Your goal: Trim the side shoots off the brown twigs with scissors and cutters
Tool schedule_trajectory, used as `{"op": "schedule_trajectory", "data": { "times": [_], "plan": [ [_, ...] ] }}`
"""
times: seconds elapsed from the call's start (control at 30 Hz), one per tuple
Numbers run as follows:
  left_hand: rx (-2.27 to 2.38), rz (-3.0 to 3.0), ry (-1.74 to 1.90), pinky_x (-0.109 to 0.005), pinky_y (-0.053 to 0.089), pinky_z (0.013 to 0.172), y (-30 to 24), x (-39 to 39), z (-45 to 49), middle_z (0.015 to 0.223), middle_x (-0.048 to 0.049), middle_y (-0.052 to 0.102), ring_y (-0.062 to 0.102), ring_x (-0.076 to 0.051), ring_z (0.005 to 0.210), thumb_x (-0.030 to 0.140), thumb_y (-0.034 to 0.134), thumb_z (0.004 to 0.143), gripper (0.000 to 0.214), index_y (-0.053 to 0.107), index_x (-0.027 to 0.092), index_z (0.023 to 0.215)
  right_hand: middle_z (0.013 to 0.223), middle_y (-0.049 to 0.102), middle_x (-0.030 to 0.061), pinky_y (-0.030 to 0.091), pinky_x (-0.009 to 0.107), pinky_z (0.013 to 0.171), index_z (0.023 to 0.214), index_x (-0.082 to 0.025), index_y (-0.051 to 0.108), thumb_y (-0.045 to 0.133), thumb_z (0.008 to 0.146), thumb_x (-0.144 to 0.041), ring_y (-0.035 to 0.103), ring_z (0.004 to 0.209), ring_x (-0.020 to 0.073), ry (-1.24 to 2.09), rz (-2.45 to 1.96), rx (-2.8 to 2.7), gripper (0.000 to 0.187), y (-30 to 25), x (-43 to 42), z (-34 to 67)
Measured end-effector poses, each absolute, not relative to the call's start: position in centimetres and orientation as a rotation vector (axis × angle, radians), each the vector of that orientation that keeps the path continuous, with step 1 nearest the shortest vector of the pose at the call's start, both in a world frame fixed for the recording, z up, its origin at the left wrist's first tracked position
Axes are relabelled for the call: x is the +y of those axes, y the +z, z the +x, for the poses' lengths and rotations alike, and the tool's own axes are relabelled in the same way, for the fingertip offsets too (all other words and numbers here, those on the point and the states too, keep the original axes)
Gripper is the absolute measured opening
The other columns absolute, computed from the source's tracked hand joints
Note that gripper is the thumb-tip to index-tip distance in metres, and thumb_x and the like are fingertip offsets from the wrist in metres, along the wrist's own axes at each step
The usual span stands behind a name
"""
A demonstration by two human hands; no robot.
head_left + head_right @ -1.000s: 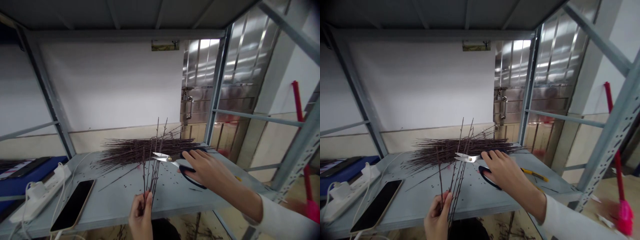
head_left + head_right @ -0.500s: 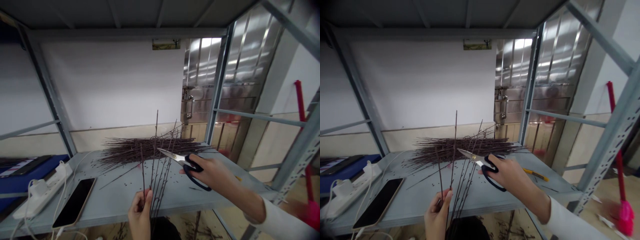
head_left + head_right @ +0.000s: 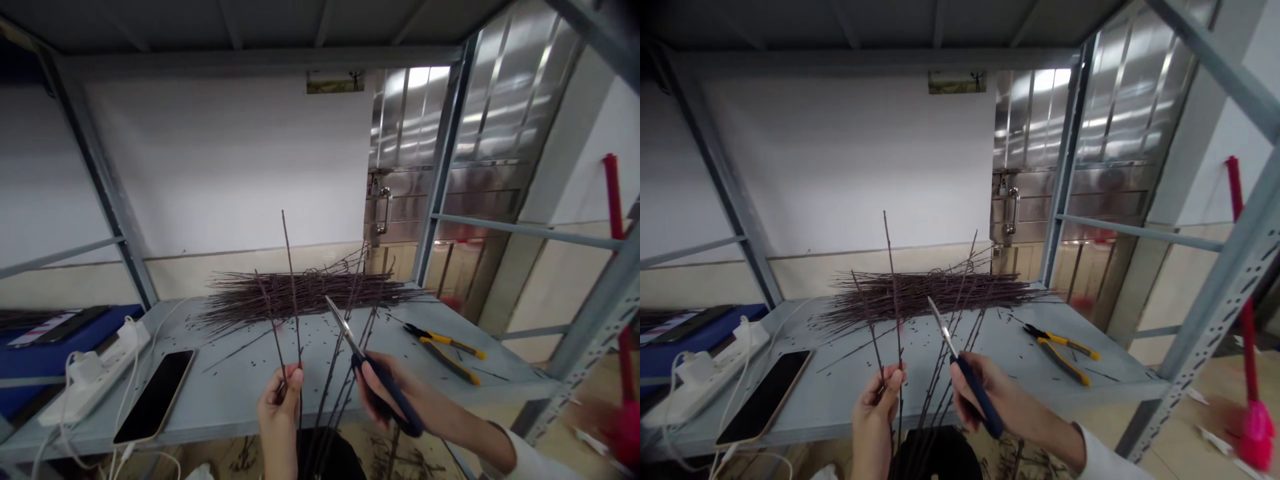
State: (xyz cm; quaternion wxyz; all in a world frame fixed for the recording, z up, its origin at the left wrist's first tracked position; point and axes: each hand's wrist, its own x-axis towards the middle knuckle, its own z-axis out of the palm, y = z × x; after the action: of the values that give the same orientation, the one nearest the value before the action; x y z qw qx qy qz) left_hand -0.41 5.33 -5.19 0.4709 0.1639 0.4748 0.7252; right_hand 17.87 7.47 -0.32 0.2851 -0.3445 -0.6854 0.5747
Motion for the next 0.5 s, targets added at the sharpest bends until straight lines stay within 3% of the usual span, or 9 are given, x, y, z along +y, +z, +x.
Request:
{"op": "schedule_trajectory", "data": {
  "times": [0.17,0.33,0.5],
  "plan": [
    [1.131,0.372,1.769,-0.015,0.048,0.061,-4.8,5.2,-0.1,0.072,-0.0032,0.075,0.064,-0.012,0.07,0.036,0.091,0.032,0.044,0.075,0.016,0.068,0.06,0.051,-0.0041,0.04,0.021,0.051,0.078,-0.021,0.039,0.034,0.084,-0.073,0.046,0.048,0.0064,1.614,-0.88,-1.814,0.053,-0.2,6.0,16.4],
    [1.118,0.391,1.767,-0.018,0.049,0.06,-4.8,5.1,-0.2,0.073,-0.0039,0.074,0.064,-0.013,0.068,0.036,0.091,0.036,0.043,0.075,0.015,0.07,0.063,0.05,-0.0033,0.041,0.025,0.055,0.083,-0.022,0.041,0.034,0.076,-0.082,0.046,0.054,0.0101,1.601,-0.944,-1.893,0.061,0.5,5.3,16.1],
    [1.143,0.498,1.816,-0.021,0.048,0.065,-4.9,5.4,-0.6,0.072,-0.0033,0.072,0.063,-0.014,0.069,0.037,0.09,0.04,0.041,0.073,0.014,0.07,0.066,0.049,-0.0014,0.042,0.027,0.063,0.076,-0.022,0.046,0.026,0.083,-0.078,0.046,0.06,0.013,1.525,-0.993,-1.943,0.06,0.0,4.6,16.1]
  ]
}}
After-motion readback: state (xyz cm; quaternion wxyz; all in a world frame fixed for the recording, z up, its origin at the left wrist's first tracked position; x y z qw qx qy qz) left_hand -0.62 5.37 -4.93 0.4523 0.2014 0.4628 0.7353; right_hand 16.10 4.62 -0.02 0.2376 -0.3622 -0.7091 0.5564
